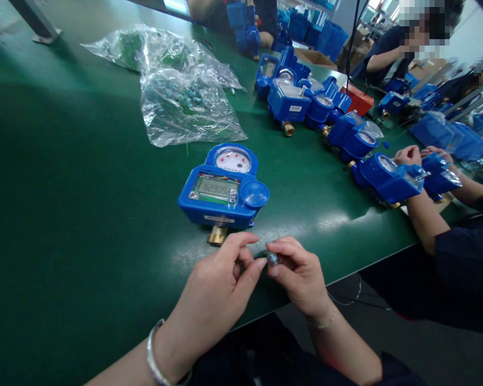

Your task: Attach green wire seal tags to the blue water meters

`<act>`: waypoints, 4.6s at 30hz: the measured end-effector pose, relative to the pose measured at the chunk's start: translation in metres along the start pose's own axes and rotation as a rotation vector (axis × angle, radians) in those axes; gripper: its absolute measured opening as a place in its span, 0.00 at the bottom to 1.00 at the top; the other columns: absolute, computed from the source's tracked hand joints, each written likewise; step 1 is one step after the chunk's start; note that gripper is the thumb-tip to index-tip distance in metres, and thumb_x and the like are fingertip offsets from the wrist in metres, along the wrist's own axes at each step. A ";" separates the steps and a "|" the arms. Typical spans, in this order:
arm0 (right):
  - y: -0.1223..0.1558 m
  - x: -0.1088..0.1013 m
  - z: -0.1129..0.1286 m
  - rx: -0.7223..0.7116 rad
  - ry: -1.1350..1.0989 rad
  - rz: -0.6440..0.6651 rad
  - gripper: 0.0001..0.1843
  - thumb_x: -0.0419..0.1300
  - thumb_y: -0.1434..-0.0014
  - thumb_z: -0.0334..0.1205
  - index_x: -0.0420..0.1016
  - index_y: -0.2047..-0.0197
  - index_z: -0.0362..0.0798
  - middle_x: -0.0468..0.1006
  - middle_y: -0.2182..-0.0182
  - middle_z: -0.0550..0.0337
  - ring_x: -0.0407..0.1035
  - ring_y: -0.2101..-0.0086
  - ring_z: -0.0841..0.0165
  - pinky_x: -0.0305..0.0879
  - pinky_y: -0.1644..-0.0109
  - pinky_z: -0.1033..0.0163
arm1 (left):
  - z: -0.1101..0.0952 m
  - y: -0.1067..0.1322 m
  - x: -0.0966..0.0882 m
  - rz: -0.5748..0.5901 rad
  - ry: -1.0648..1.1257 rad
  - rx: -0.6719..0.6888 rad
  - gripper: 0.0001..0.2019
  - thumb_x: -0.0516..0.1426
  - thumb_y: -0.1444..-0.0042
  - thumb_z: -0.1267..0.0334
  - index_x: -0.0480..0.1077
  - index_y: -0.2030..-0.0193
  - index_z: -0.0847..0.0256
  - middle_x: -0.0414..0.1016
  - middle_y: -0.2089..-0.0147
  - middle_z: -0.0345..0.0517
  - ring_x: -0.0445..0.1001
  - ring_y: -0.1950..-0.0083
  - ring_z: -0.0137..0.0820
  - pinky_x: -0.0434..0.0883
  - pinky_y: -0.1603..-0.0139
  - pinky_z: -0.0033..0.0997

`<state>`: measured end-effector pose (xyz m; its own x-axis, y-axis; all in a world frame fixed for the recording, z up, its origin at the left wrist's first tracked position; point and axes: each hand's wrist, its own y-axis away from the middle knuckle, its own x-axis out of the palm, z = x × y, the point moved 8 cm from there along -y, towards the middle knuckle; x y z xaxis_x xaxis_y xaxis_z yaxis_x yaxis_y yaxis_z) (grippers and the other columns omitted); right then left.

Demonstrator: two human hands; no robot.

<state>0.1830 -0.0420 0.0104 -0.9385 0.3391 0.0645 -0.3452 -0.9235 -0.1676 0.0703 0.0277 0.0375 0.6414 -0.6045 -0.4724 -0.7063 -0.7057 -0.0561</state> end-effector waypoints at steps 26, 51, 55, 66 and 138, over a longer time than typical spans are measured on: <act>0.011 0.025 0.018 -0.125 0.404 0.035 0.08 0.49 0.39 0.34 0.66 0.68 0.47 0.67 0.73 0.58 0.60 0.71 0.68 0.57 0.65 0.61 | 0.005 -0.007 -0.002 0.052 0.170 0.033 0.05 0.58 0.45 0.63 0.76 0.65 0.56 0.65 0.67 0.41 0.67 0.65 0.29 0.68 0.63 0.27; 0.015 0.029 0.012 -0.214 0.590 -0.058 0.06 0.52 0.41 0.36 0.66 0.59 0.47 0.70 0.70 0.55 0.61 0.69 0.66 0.56 0.64 0.59 | 0.024 0.006 -0.003 -0.125 0.274 -0.017 0.04 0.58 0.44 0.65 0.75 0.65 0.58 0.69 0.67 0.41 0.69 0.64 0.29 0.68 0.64 0.27; 0.012 0.029 0.011 -0.213 0.542 -0.035 0.06 0.49 0.40 0.35 0.64 0.67 0.47 0.66 0.76 0.59 0.57 0.74 0.69 0.53 0.67 0.61 | 0.017 0.003 -0.001 -0.111 0.276 0.016 0.04 0.58 0.44 0.67 0.75 0.65 0.56 0.69 0.68 0.39 0.68 0.65 0.27 0.67 0.63 0.24; 0.006 0.025 0.015 -0.180 0.662 0.130 0.10 0.46 0.37 0.35 0.63 0.69 0.46 0.63 0.75 0.61 0.57 0.73 0.70 0.52 0.68 0.63 | 0.035 0.010 -0.007 -0.113 0.136 -0.169 0.11 0.54 0.43 0.56 0.68 0.67 0.62 0.67 0.74 0.38 0.65 0.74 0.26 0.64 0.73 0.25; -0.015 0.034 -0.013 -0.065 0.692 0.314 0.16 0.40 0.34 0.37 0.62 0.70 0.47 0.63 0.81 0.65 0.58 0.78 0.72 0.54 0.72 0.66 | 0.036 -0.007 0.020 0.083 0.094 -0.248 0.20 0.43 0.37 0.53 0.67 0.73 0.61 0.73 0.70 0.42 0.69 0.68 0.33 0.64 0.65 0.30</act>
<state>0.1558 -0.0145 0.0020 -0.7731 0.1178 -0.6232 -0.0413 -0.9899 -0.1358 0.0772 0.0340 -0.0026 0.6175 -0.6875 -0.3821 -0.6700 -0.7143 0.2022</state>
